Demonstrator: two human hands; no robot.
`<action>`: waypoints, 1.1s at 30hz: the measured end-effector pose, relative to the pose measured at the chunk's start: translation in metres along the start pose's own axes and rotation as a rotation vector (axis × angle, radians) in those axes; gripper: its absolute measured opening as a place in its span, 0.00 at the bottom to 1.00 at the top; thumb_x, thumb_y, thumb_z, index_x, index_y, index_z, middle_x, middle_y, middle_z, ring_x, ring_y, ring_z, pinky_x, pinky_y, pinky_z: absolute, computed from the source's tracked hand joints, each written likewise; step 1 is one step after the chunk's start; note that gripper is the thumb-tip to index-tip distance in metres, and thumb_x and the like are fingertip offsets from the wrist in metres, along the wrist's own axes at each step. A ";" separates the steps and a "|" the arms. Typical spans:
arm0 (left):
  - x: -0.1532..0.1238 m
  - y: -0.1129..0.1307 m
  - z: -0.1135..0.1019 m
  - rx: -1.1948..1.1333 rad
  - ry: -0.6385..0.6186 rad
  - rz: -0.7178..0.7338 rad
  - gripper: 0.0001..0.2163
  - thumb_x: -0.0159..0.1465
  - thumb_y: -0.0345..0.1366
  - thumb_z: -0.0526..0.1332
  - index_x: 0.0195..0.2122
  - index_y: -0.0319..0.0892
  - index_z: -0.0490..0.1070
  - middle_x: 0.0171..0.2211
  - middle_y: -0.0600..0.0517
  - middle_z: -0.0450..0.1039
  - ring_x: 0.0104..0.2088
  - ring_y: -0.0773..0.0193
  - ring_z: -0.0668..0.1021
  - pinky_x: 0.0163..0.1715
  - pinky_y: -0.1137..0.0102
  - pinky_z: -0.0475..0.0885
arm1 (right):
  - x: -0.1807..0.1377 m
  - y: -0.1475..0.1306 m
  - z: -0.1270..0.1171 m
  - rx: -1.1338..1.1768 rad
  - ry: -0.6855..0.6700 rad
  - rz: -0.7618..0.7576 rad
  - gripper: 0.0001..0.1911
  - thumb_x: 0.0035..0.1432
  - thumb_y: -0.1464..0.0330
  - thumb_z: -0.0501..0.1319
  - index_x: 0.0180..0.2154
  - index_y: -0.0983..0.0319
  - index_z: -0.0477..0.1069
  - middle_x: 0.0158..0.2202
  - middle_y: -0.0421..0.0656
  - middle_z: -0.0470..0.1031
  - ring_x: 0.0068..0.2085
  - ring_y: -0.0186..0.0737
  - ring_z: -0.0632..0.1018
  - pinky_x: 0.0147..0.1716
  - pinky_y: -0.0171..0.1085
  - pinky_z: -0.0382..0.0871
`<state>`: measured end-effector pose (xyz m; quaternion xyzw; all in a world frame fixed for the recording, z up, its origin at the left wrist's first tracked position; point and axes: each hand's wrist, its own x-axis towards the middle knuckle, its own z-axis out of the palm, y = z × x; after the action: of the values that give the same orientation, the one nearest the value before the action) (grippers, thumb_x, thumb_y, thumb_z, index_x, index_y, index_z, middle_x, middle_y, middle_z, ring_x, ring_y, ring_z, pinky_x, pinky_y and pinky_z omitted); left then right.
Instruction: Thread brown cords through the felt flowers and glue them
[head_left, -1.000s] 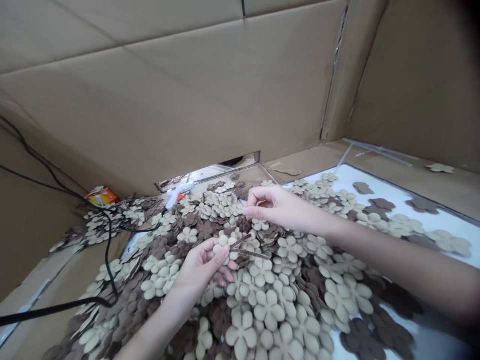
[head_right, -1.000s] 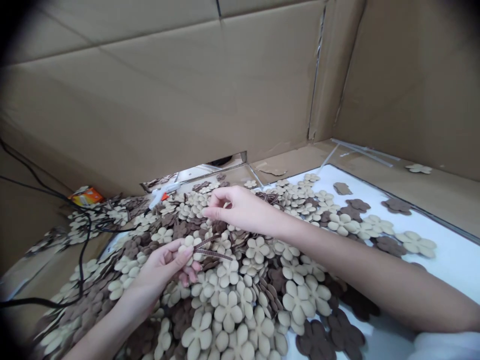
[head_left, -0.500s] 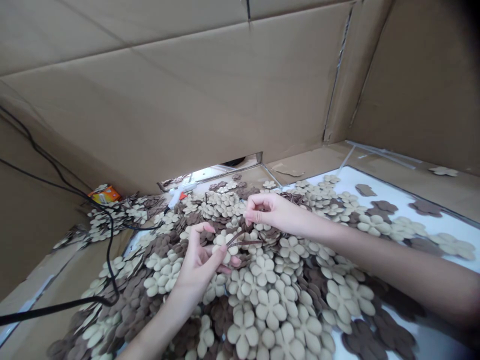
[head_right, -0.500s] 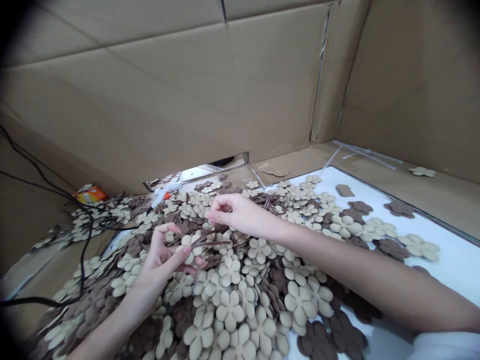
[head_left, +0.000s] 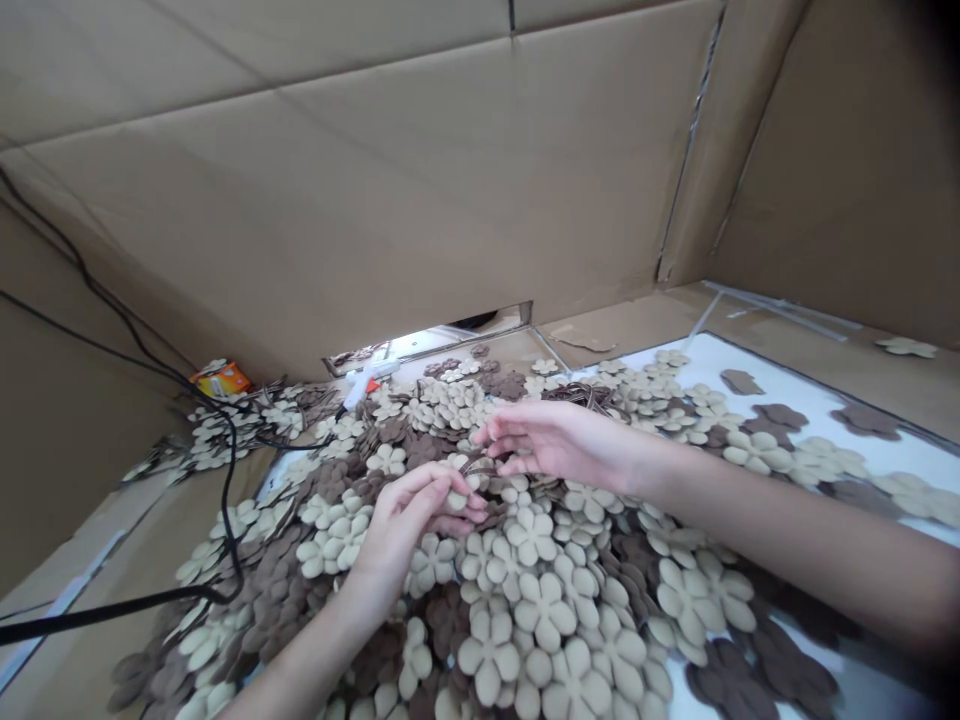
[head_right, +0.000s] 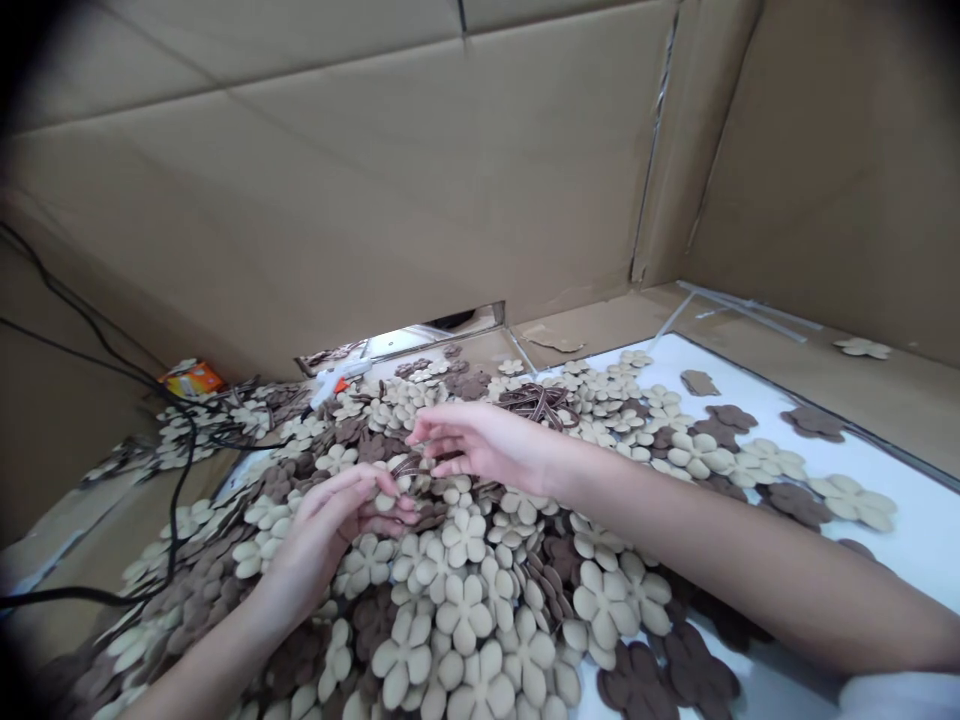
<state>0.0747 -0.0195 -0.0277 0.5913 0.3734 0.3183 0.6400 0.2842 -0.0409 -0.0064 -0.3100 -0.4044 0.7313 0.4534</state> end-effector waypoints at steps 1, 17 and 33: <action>0.001 -0.001 0.001 0.017 0.042 -0.003 0.11 0.57 0.42 0.63 0.29 0.39 0.74 0.27 0.49 0.78 0.30 0.58 0.80 0.29 0.70 0.75 | 0.000 0.001 0.001 0.045 0.003 0.036 0.09 0.59 0.65 0.58 0.32 0.64 0.72 0.38 0.43 0.70 0.41 0.36 0.70 0.43 0.36 0.64; -0.007 0.001 0.011 0.221 0.298 0.298 0.07 0.53 0.34 0.67 0.34 0.43 0.77 0.33 0.53 0.79 0.31 0.65 0.80 0.32 0.76 0.75 | -0.004 0.025 0.023 -0.095 0.081 0.021 0.08 0.54 0.63 0.64 0.33 0.61 0.75 0.37 0.40 0.71 0.43 0.34 0.69 0.40 0.33 0.62; -0.001 -0.010 0.002 -0.032 0.390 0.294 0.06 0.50 0.35 0.70 0.28 0.41 0.76 0.26 0.54 0.76 0.27 0.67 0.77 0.29 0.75 0.75 | 0.000 0.036 0.021 -0.587 0.074 -0.368 0.13 0.59 0.59 0.59 0.44 0.53 0.76 0.47 0.43 0.71 0.51 0.39 0.70 0.51 0.38 0.62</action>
<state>0.0750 -0.0226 -0.0374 0.5564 0.3949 0.5218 0.5120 0.2517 -0.0567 -0.0279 -0.3755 -0.6299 0.4781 0.4833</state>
